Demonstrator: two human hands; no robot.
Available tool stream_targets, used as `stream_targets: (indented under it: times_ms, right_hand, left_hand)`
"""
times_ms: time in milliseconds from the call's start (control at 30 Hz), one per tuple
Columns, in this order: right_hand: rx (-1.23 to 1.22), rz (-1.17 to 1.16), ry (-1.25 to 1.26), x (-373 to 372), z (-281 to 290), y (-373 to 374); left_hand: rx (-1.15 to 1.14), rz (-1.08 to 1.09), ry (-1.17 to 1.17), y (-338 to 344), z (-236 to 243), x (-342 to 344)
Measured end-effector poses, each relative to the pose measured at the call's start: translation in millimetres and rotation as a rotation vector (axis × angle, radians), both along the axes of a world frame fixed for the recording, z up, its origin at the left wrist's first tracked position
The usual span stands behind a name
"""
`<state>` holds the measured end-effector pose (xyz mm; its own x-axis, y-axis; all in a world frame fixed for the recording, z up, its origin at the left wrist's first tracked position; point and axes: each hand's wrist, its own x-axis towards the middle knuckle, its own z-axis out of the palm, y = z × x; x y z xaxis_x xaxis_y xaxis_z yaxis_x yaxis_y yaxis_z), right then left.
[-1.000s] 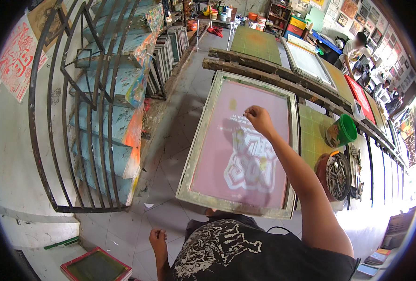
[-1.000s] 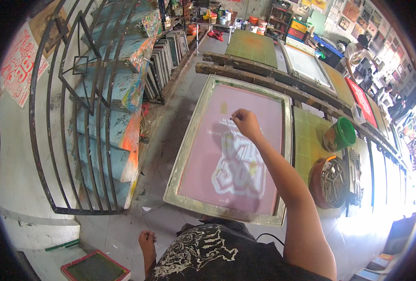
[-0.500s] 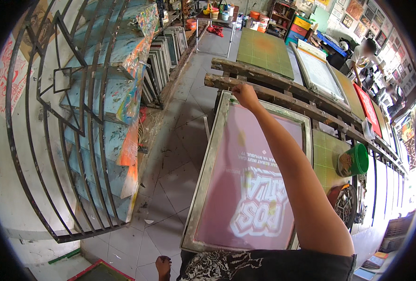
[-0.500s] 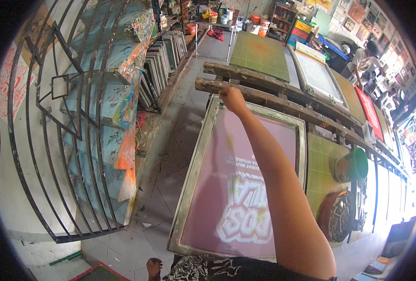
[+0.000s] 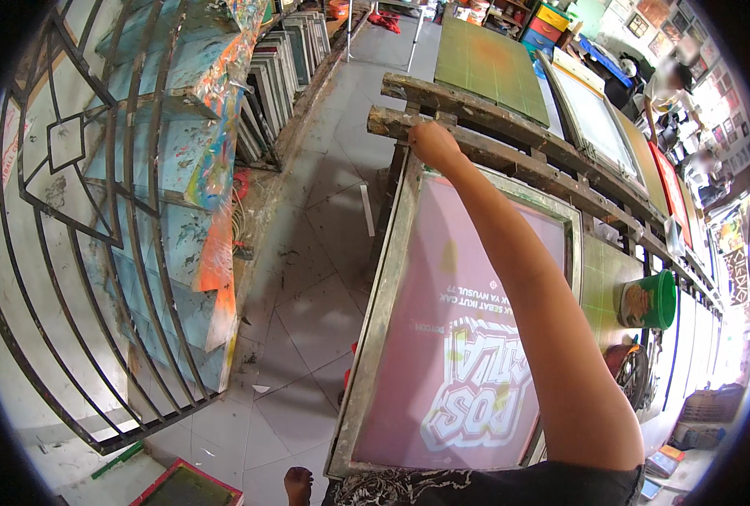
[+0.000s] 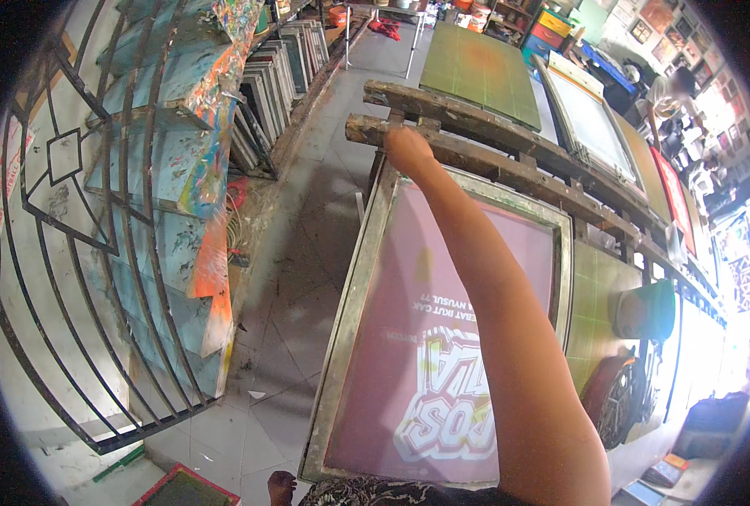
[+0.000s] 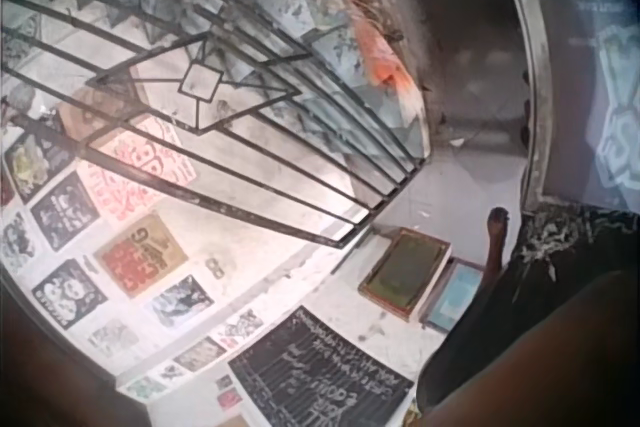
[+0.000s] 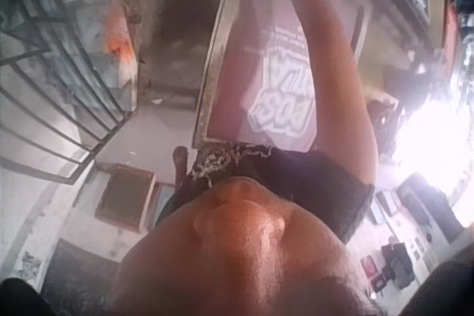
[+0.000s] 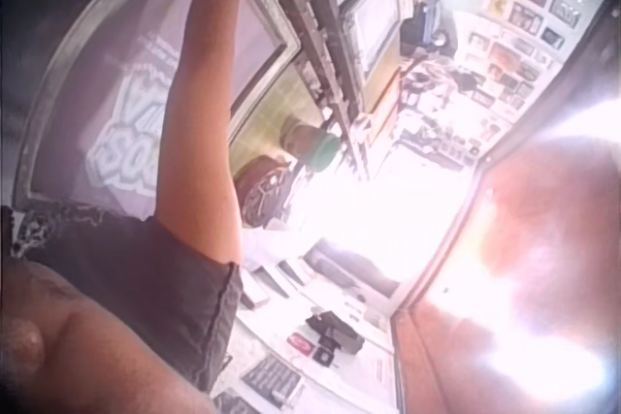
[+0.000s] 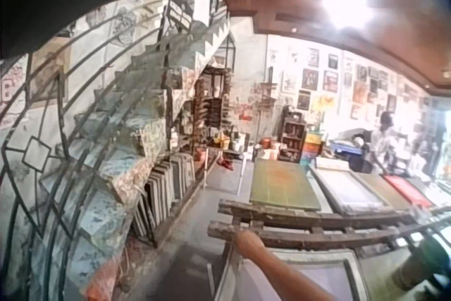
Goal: The person cleans a screen-printing frame by hand, walks between stations, and gathers small metal components from a container.
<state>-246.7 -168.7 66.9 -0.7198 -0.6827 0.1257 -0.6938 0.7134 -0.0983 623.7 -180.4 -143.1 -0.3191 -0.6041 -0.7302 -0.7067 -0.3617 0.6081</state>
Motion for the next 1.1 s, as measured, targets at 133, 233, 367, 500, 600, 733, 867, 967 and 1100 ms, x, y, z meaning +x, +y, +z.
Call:
stream_targets:
  times_ms: [133,233,367,500,600,733,867,967,1100]
  right_hand:
    - [0.180,0.007,0.080,1,6,-11]
    - [0.222,-0.070,0.038,4,13,-10]
    - [0.193,-0.152,-0.017,1,16,23]
    - [0.215,-0.220,-0.046,3,18,61]
    - [0.210,-0.183,0.031,-8,10,102]
    - [0.241,-0.270,-0.067,10,31,122]
    - [0.153,-0.294,0.053,-4,8,160]
    - [0.174,-0.265,0.078,-6,4,178]
    - [0.174,-0.335,0.063,-10,-1,187]
  left_hand:
    - [0.017,0.003,-0.023,-10,-2,-14]
    - [-0.050,-0.074,0.164,-16,34,-35]
    - [-0.218,-0.266,0.295,-20,28,-34]
    - [-0.220,-0.294,0.196,-20,20,-27]
    - [-0.210,-0.239,0.277,-22,36,-36]
    - [-0.081,-0.114,0.204,-25,42,-34]
    - [-0.052,-0.090,0.155,-33,44,-39]
    - [-0.092,-0.138,0.136,-34,67,-61]
    - [-0.080,-0.174,0.020,-41,56,-57]
